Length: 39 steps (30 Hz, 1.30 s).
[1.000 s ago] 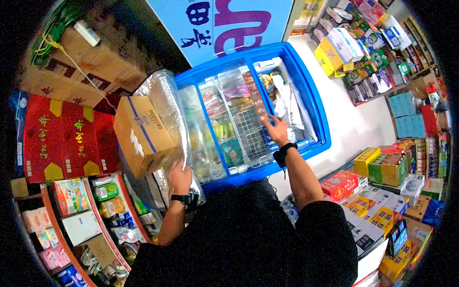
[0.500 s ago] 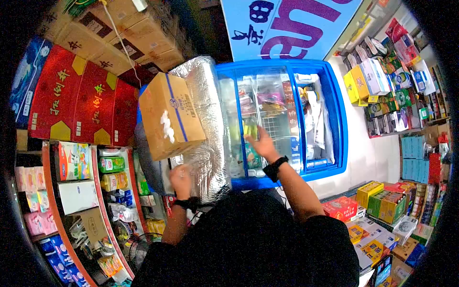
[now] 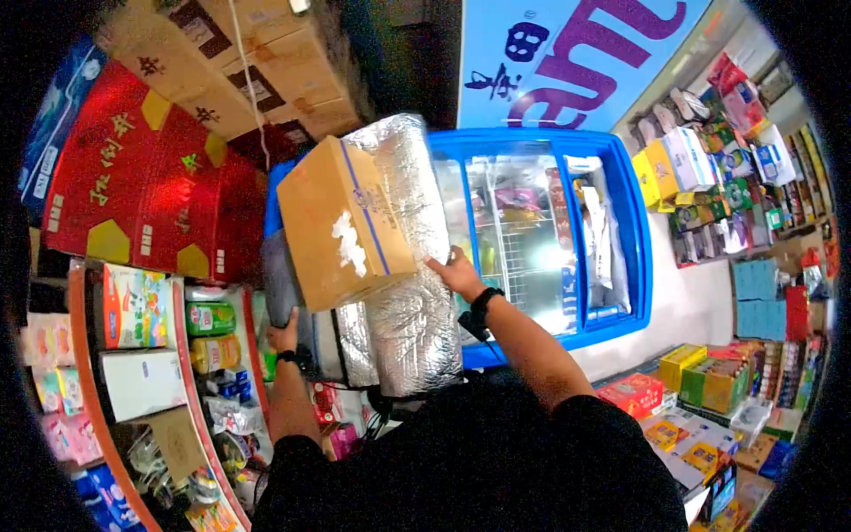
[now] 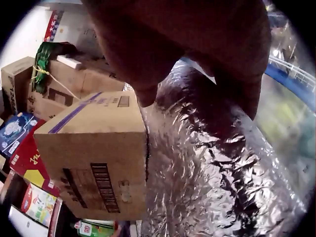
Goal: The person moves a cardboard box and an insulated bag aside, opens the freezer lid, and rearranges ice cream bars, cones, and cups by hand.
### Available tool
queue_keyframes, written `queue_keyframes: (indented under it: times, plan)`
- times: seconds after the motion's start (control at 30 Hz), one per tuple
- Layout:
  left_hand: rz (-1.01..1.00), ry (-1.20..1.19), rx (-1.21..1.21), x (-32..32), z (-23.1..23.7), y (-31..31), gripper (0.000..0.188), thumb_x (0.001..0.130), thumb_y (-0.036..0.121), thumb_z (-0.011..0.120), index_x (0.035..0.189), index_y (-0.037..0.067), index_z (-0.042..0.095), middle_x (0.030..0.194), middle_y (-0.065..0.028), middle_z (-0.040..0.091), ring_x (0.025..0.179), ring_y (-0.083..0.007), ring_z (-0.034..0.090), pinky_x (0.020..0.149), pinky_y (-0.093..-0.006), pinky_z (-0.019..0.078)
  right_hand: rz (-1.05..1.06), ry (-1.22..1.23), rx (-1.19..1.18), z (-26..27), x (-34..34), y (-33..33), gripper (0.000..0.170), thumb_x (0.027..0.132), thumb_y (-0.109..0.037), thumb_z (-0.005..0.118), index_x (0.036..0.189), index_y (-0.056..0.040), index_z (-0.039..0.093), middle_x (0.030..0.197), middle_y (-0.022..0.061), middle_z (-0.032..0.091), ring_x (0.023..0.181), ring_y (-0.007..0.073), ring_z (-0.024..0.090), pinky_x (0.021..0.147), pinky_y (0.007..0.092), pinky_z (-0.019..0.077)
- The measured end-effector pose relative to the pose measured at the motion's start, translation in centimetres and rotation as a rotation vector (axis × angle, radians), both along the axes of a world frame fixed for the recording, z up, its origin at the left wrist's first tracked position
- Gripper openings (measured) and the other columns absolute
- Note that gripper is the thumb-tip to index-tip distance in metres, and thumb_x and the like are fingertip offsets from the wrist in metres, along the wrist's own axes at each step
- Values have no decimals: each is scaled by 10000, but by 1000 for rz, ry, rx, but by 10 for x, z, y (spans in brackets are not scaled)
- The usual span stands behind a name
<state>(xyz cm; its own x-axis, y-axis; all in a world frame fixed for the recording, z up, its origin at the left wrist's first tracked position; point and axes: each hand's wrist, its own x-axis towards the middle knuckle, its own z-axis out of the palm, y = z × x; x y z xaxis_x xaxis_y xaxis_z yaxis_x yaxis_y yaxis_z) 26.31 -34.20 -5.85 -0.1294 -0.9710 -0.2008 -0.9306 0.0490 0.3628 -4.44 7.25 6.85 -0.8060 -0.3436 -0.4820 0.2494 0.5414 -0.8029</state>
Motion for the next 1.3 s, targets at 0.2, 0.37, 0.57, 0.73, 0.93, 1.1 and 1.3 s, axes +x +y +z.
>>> queue_keyframes:
  times: [0.2,0.37,0.57,0.73,0.93,1.1,1.3]
  plan:
    - [-204,167,-232,9,1,5,514,927,237,714,1355,-17,587,1270,-282,650,1163,-477,611,1018,-481,487,25,208,-88,-61,-1,-6,764,877,-491,792,1302,98,558,1112,257,732,1036,367,714,892,457,543]
    - [-251,396,-358,10,-18,38,371,967,141,556,1281,-46,619,1229,-267,674,1125,-454,631,994,-466,489,-9,393,-93,-30,19,-12,512,902,-350,775,1241,2,619,1064,270,725,995,435,705,864,474,551]
    - [-533,588,65,2,-15,68,381,1004,210,438,1123,-72,664,1118,-266,692,1030,-443,592,953,-446,457,-51,344,-201,15,42,-10,381,941,-238,746,1217,5,642,1035,160,756,930,272,713,845,394,547]
    - [-164,607,242,-14,-86,72,607,1050,504,531,1340,-24,606,1383,-183,625,1213,-283,595,1010,-433,465,-123,227,-345,27,42,20,317,956,-175,738,1204,11,668,1010,61,752,889,136,657,814,336,532]
    - [120,1011,743,-88,104,109,769,990,573,638,1471,-9,493,1436,-145,590,1288,-274,567,1056,-412,465,-153,108,-351,15,37,48,313,954,-199,750,1178,11,692,974,29,738,849,99,622,770,306,515]
    - [-320,728,702,-111,138,134,766,990,409,700,1556,-4,391,1487,-141,552,1307,-299,565,1094,-403,445,-168,196,-359,27,30,79,294,964,-193,743,1168,13,697,928,6,727,809,81,593,729,293,503]
    - [-522,877,569,-159,154,221,614,888,158,837,1397,-16,541,1303,-91,668,1138,-192,638,1002,-342,508,-368,151,-324,27,16,150,243,970,-187,742,1104,16,725,844,-17,680,752,66,542,671,285,472]
